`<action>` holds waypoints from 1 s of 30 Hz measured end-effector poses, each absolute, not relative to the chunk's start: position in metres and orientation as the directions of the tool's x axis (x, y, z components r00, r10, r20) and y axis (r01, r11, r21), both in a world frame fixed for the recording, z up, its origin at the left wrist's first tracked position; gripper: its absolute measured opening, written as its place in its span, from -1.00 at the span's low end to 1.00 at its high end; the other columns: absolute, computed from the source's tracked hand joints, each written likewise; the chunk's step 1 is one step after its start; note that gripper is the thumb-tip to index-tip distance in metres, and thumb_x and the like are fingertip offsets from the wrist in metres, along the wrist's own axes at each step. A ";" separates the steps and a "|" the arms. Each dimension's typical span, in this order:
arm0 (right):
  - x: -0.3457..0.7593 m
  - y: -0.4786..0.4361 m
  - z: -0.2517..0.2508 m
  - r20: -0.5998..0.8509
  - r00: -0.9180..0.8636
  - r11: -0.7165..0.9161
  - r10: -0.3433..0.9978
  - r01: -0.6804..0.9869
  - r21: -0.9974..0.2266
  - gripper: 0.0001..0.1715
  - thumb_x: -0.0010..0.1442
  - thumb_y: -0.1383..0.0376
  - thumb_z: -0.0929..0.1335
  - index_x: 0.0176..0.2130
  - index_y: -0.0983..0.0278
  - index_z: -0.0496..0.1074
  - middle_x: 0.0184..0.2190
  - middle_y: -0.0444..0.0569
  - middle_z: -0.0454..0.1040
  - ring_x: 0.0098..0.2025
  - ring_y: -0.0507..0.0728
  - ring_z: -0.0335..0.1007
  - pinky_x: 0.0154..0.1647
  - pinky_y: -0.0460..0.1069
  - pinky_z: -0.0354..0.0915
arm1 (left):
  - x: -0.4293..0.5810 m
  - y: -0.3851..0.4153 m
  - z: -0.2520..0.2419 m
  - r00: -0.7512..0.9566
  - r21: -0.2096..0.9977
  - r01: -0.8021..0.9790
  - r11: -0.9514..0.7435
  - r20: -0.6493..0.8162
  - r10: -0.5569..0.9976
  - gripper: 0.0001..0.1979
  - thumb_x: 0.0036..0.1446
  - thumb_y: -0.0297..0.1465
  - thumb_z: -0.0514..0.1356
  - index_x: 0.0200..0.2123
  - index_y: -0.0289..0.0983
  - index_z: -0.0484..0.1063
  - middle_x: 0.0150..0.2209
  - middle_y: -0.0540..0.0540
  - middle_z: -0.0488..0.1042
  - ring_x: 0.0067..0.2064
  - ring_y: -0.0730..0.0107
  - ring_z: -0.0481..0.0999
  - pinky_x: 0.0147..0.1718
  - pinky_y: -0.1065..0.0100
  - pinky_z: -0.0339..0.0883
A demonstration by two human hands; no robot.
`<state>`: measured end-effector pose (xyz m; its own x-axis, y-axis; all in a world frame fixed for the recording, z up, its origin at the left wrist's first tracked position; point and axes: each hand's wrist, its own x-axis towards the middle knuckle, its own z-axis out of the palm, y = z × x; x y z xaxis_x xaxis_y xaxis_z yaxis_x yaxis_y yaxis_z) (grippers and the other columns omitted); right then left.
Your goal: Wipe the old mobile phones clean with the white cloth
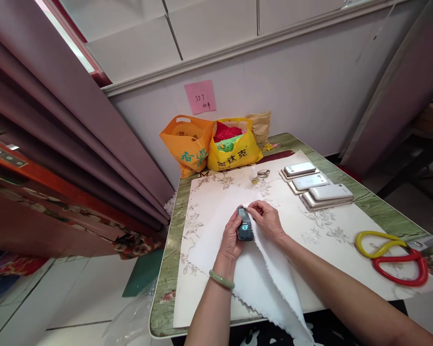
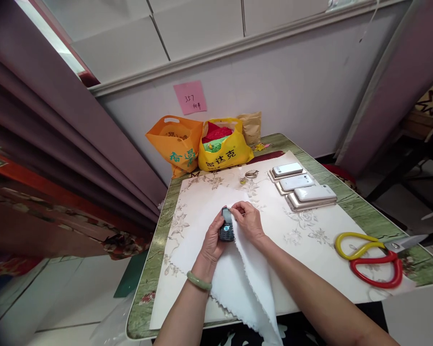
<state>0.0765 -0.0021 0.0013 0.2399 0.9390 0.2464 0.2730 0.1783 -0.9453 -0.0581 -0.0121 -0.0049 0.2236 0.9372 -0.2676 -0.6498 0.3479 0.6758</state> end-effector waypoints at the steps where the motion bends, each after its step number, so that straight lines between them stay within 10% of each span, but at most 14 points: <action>1: 0.076 -0.004 0.000 0.242 0.247 0.174 0.938 0.269 -0.947 -0.73 0.14 0.09 0.37 -0.37 0.24 0.47 -0.40 -0.05 0.47 -0.42 0.08 0.35 -0.35 -0.03 0.31 | -0.058 -0.012 -0.005 0.210 0.668 -0.657 0.350 -0.284 0.936 -0.65 0.02 -0.42 0.31 -0.06 -0.29 0.50 -0.13 -0.10 0.57 -0.18 0.39 0.53 -0.10 0.41 0.31; 11: 0.066 0.003 -0.001 0.396 0.125 0.282 0.910 0.512 -0.811 -0.86 0.18 0.22 0.35 -0.37 0.20 0.46 -0.42 -0.08 0.43 -0.42 0.07 0.33 -0.34 -0.03 0.26 | -0.059 -0.006 -0.010 0.196 0.488 -0.782 0.388 -0.398 0.896 -0.80 0.11 -0.43 0.24 -0.16 -0.31 0.51 -0.26 -0.06 0.57 -0.24 0.43 0.54 -0.08 0.41 0.33; 21: 0.049 -0.034 -0.003 0.384 -0.258 0.461 0.887 0.428 -0.777 -0.83 0.22 0.36 0.30 -0.34 0.17 0.47 -0.34 -0.10 0.46 -0.30 0.06 0.40 -0.26 -0.06 0.30 | -0.066 -0.008 0.003 0.360 0.512 -0.728 0.456 -0.280 0.890 -0.34 0.15 0.05 0.07 0.02 -0.40 0.45 0.03 -0.30 0.48 0.10 0.10 0.42 0.09 0.23 0.26; 30: 0.057 0.009 -0.001 0.347 0.112 0.254 0.931 0.484 -0.838 -0.91 0.19 0.26 0.34 -0.36 0.20 0.42 -0.40 -0.08 0.41 -0.37 0.10 0.35 -0.28 -0.01 0.28 | -0.062 -0.008 -0.009 0.369 0.478 -0.732 0.485 -0.320 0.872 -0.43 0.21 -0.01 0.03 0.03 -0.33 0.44 -0.07 -0.23 0.54 0.00 0.17 0.49 0.06 0.20 0.29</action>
